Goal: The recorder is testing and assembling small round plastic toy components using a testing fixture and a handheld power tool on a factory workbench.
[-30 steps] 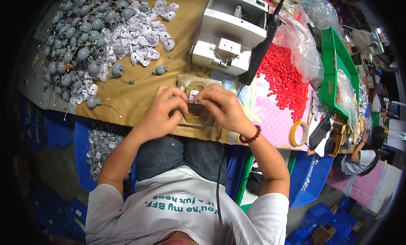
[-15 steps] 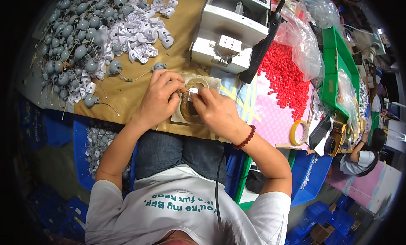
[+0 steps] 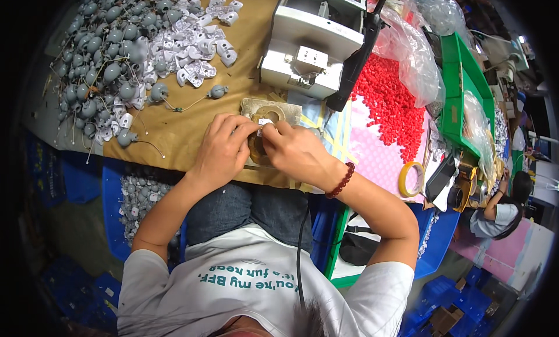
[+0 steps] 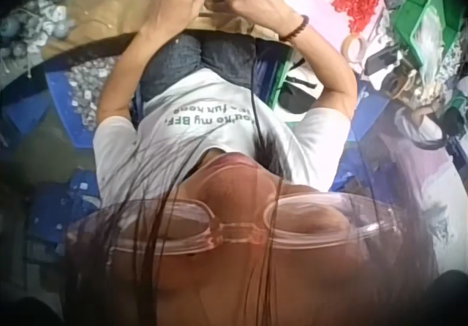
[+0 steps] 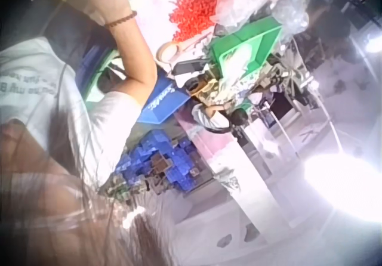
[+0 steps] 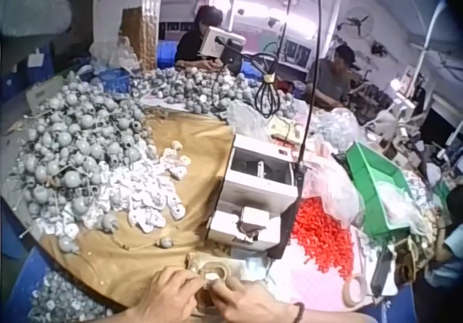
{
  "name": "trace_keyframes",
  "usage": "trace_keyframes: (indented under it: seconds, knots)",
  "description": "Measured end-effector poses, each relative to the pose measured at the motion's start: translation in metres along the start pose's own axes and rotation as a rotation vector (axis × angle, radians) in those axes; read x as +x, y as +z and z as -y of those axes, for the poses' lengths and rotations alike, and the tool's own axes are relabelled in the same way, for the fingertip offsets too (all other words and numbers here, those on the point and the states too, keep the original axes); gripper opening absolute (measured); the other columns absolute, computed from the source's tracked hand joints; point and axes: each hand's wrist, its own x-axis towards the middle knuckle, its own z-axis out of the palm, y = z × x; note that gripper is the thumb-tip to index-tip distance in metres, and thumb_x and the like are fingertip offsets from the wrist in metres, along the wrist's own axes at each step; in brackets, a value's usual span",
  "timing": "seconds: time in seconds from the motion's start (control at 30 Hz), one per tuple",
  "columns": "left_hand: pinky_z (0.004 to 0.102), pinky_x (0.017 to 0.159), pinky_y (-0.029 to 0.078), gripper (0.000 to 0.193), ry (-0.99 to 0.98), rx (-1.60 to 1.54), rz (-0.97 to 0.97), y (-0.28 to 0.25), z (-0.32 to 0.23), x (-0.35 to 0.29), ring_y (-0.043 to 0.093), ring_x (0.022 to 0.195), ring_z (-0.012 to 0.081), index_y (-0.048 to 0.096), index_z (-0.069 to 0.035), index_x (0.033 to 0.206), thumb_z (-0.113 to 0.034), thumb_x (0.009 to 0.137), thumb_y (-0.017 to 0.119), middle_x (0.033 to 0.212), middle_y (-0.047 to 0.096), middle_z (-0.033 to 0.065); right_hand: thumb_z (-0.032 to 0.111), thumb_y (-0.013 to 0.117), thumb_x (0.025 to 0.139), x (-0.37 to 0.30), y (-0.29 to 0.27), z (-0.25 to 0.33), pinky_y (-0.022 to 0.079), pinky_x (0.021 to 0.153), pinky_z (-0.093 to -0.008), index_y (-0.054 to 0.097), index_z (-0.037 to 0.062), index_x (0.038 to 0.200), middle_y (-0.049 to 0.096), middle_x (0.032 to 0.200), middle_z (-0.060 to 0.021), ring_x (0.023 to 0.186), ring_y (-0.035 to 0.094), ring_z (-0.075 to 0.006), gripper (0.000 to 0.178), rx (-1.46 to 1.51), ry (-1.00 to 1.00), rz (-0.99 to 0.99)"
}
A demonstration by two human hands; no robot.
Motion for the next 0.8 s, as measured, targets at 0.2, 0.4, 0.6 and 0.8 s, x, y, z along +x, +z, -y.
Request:
trace_keyframes:
  seconds: [0.2,0.4,0.6,0.8]
  knots:
    - [0.0457,0.098,0.044,0.043,0.051,0.111,-0.013,0.010,-0.005,-0.005,0.055,0.116,0.0306,0.066,-0.007,0.119,0.000,0.077,0.067,0.120,0.062,0.0093,0.006,0.066,0.074,-0.011,0.003,0.005,0.055,0.074,-0.0357,0.068,-0.0003,0.098,0.058,0.095,-0.0084,0.087,0.061,-0.0242,0.025,0.146,0.108,-0.051]
    - [0.0455,0.099,0.043,0.038,0.114,0.236,-0.007,0.018,-0.008,-0.007,0.057,0.116,0.0283,0.068,-0.004,0.116,-0.002,0.078,0.068,0.119,0.063,0.0107,-0.011,0.064,0.081,-0.048,-0.017,-0.022,0.050,0.097,-0.0413,0.066,0.0006,0.119,0.065,0.118,-0.0171,0.114,0.060,-0.0364,0.040,0.569,0.515,-0.267]
    - [0.0437,0.097,0.043,0.031,0.140,0.227,0.008,0.019,-0.008,0.001,0.059,0.113,0.0288,0.069,-0.002,0.112,-0.002,0.081,0.066,0.113,0.064,0.0115,-0.008,0.066,0.081,-0.073,0.002,-0.019,0.048,0.103,-0.0436,0.055,0.0032,0.130,0.059,0.130,-0.0202,0.122,0.057,-0.0380,0.051,0.487,0.487,-0.109]
    - [0.0438,0.096,0.045,0.030,0.178,0.209,-0.004,0.016,-0.002,0.000,0.060,0.113,0.0297,0.069,-0.002,0.111,-0.002,0.081,0.066,0.113,0.064,0.0127,-0.011,0.068,0.077,-0.058,0.022,-0.013,0.051,0.093,-0.0388,0.059,0.0022,0.112,0.059,0.111,-0.0179,0.106,0.060,-0.0369,0.038,0.391,0.665,-0.432]
